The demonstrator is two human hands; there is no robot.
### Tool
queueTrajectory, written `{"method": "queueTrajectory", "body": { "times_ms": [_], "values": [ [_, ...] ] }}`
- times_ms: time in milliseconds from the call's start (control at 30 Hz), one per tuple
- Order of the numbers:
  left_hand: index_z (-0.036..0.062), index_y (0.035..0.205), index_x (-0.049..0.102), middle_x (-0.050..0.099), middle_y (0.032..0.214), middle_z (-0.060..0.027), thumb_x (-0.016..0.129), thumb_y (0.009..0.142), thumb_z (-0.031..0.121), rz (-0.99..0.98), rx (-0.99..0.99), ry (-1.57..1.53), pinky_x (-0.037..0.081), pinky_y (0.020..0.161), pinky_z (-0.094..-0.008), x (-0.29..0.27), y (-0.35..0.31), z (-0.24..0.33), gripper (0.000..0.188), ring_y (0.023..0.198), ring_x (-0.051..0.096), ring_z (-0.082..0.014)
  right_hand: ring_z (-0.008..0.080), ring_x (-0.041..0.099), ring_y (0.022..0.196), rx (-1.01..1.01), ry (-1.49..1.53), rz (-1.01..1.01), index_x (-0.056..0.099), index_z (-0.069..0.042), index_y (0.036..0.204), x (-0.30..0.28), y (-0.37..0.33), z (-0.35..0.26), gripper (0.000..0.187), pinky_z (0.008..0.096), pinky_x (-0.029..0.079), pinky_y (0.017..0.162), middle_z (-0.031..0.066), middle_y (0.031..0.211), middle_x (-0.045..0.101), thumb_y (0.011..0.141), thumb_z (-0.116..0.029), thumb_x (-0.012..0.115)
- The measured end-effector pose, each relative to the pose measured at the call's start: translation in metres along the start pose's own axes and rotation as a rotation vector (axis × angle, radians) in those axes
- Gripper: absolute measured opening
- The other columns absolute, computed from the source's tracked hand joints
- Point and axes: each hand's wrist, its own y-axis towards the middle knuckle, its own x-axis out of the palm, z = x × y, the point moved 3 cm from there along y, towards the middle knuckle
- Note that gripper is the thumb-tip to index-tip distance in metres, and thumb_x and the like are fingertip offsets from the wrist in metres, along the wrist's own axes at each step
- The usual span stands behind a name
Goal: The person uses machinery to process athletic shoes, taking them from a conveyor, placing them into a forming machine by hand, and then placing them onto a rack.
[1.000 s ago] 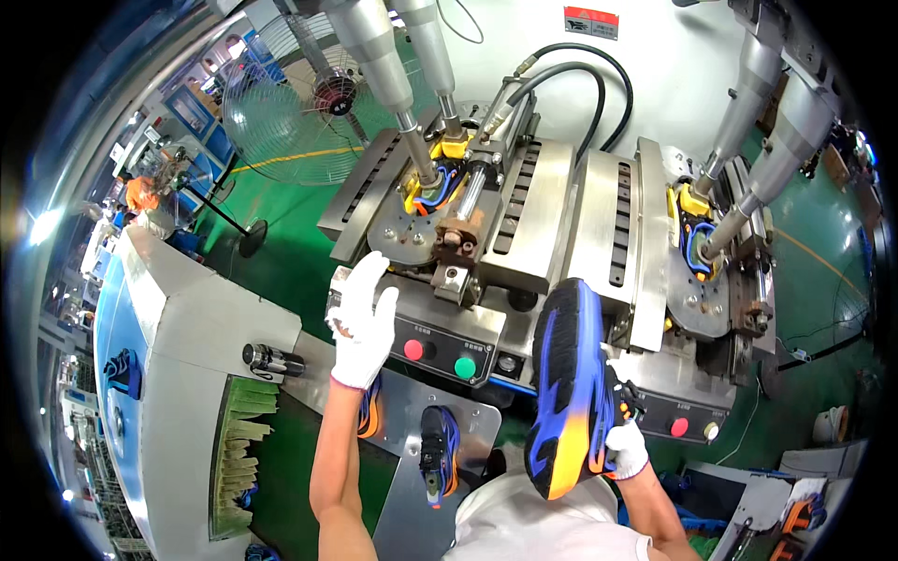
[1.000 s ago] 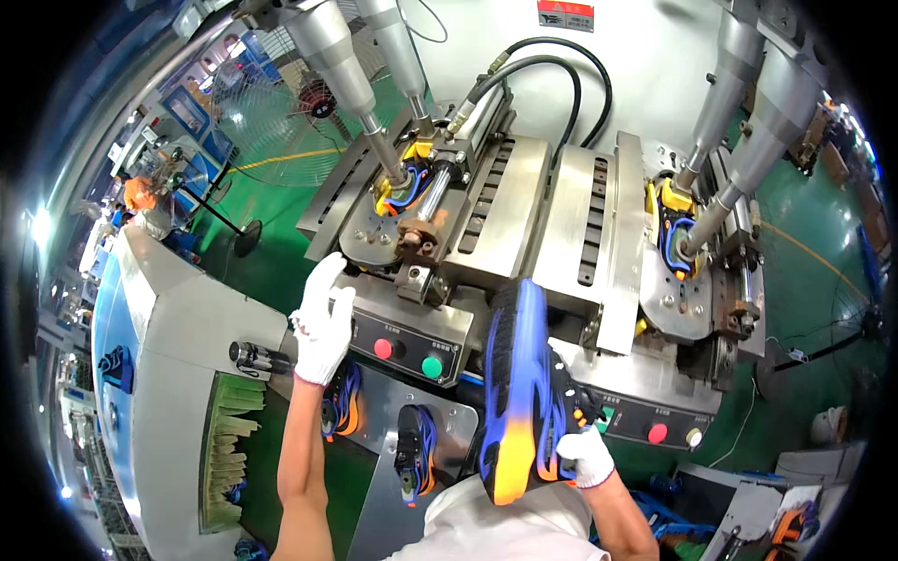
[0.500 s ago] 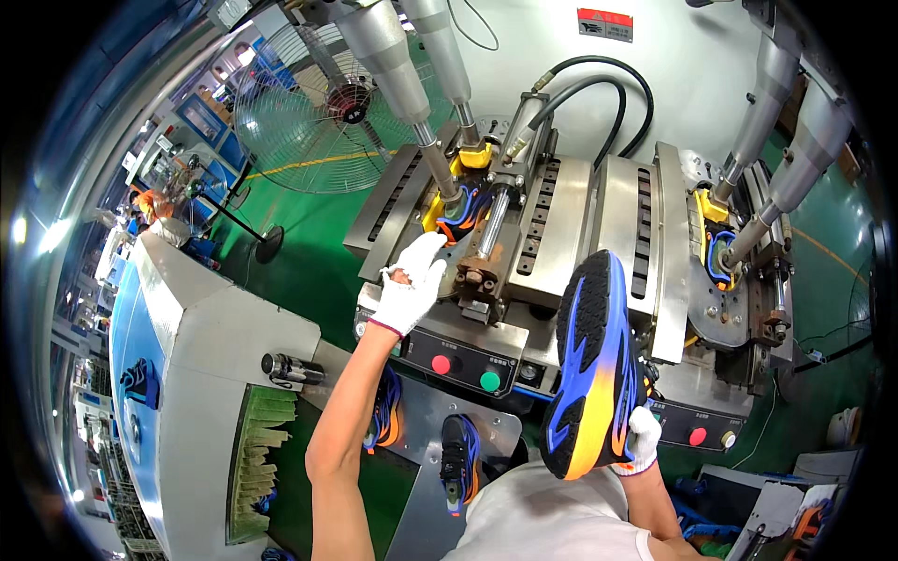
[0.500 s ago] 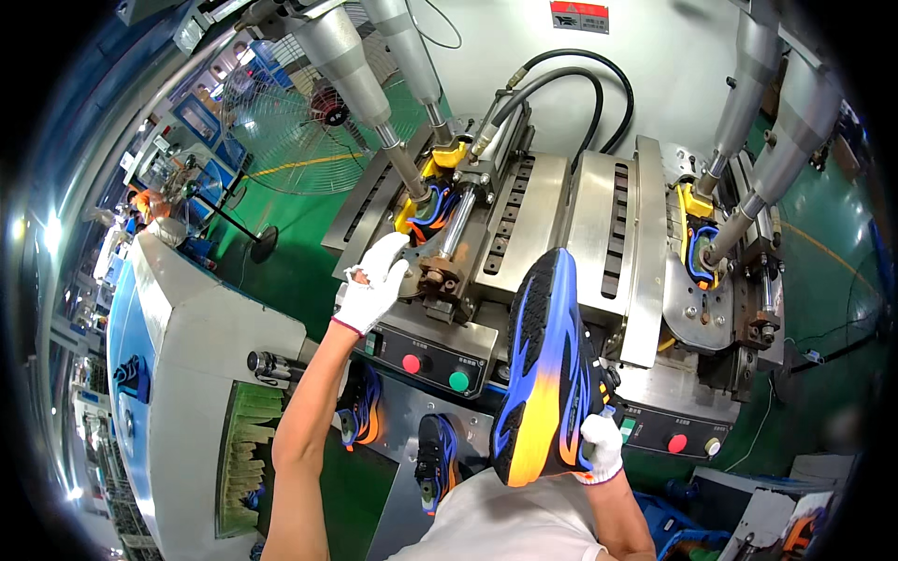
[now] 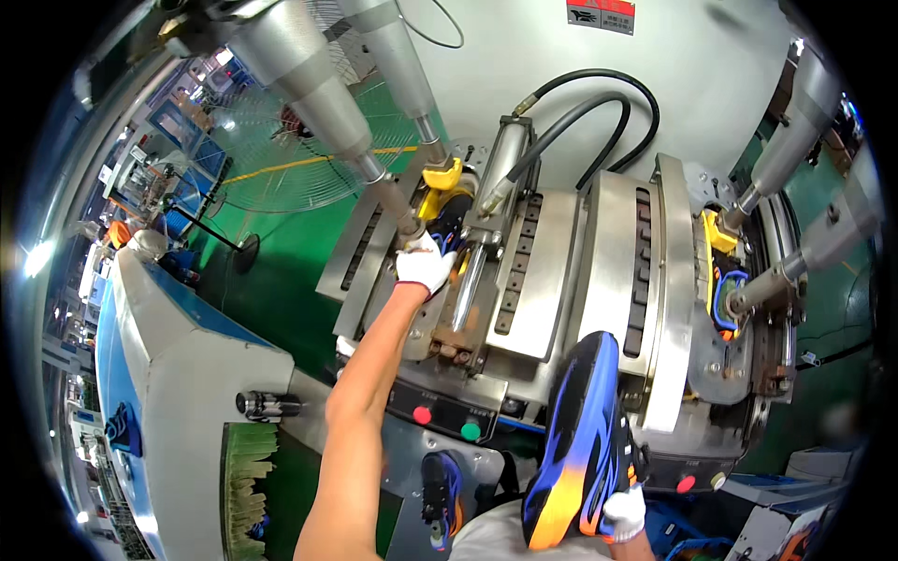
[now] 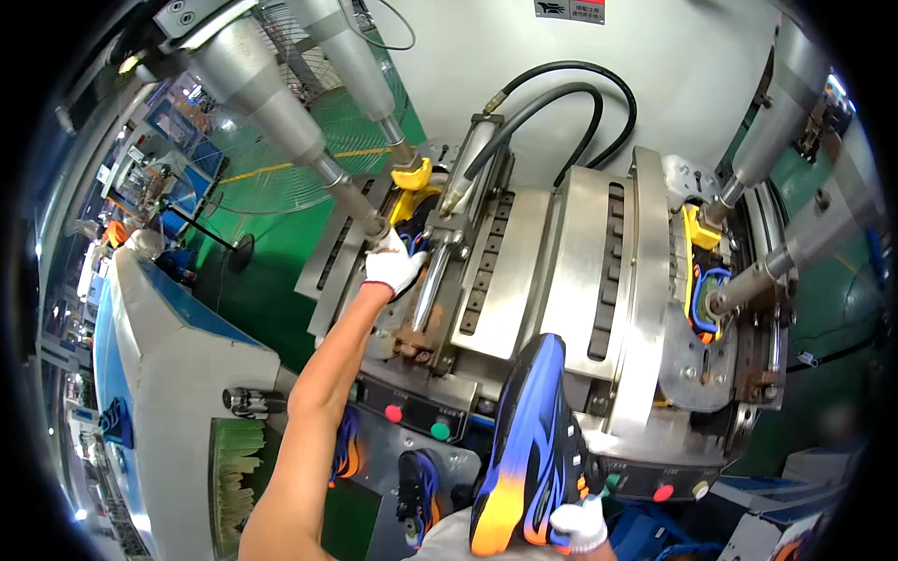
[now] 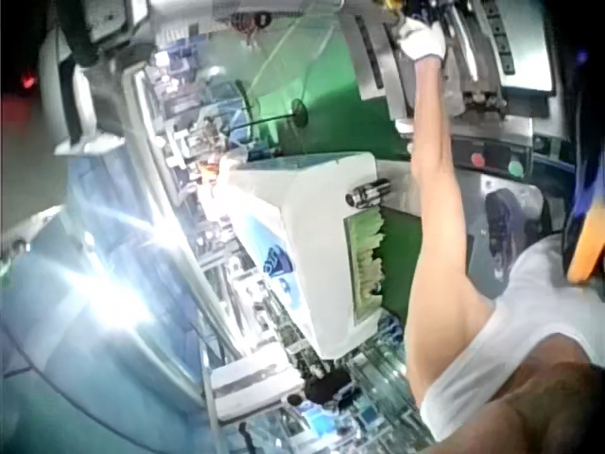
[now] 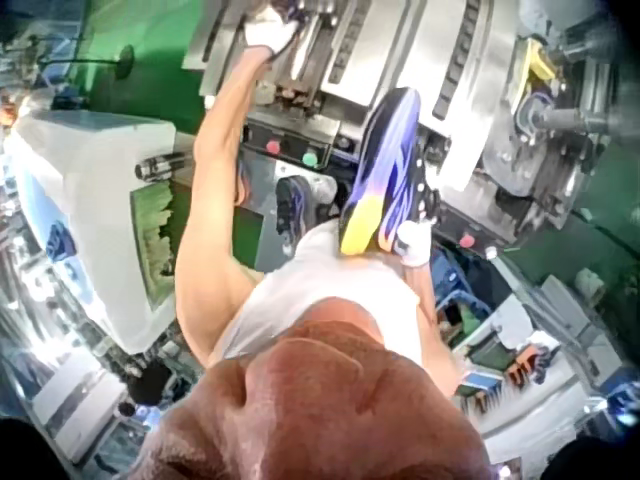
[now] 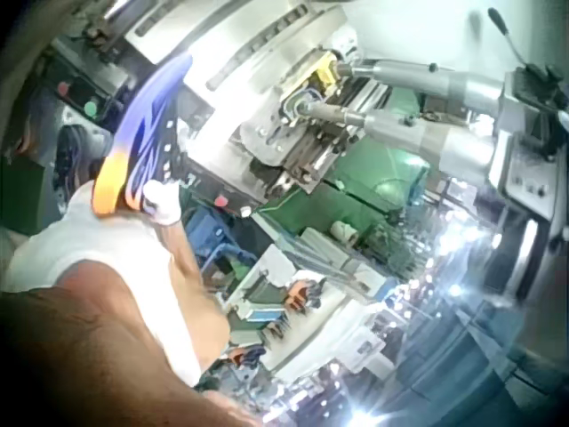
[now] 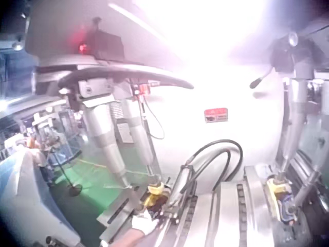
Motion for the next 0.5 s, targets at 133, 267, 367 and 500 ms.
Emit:
{"method": "queueTrajectory", "body": {
  "times_ms": [133,267,367,500],
  "values": [
    [-0.0038,0.133,0.049,0.067,0.120,-0.0264,0.078,0.084,0.043,0.038,-0.020,-0.067,0.052,0.100,-0.0495,-0.002,0.065,0.006,0.073,0.113,0.066,-0.0442,0.0261,0.071,0.085,0.034,-0.067,0.064,0.046,0.005,0.145,0.003,0.000,-0.009,0.069,0.0374,0.061,0.077,0.0164,0.106,0.069,0.081,0.000,0.071],
    [-0.0030,0.129,0.054,0.066,0.126,-0.0290,0.078,0.084,0.045,-0.101,0.064,0.020,0.052,0.102,-0.0489,-0.038,0.078,0.024,0.071,0.119,0.065,-0.0424,0.0255,0.071,0.086,0.001,-0.111,0.103,0.048,0.004,0.143,-0.001,0.006,-0.015,0.066,0.0370,0.060,0.077,0.0162,0.108,0.069,0.081,0.000,0.070],
    [-0.0037,0.128,0.053,0.065,0.128,-0.0303,0.075,0.086,0.046,-0.037,0.070,-0.029,0.051,0.103,-0.0502,-0.064,0.055,0.010,0.069,0.120,0.065,-0.0415,0.0251,0.071,0.086,-0.033,-0.159,0.091,0.049,0.004,0.142,0.008,0.008,-0.019,0.064,0.0368,0.060,0.077,0.0160,0.109,0.070,0.082,0.000,0.069],
    [0.0031,0.135,0.053,0.064,0.131,-0.0226,0.076,0.083,0.045,0.233,0.057,-0.182,0.051,0.101,-0.0496,-0.134,-0.044,-0.036,0.070,0.118,0.064,-0.0416,0.0245,0.071,0.087,-0.080,-0.231,0.063,0.051,0.003,0.140,0.037,0.020,-0.015,0.061,0.0364,0.060,0.077,0.0158,0.111,0.070,0.082,0.001,0.069]
  ]
}}
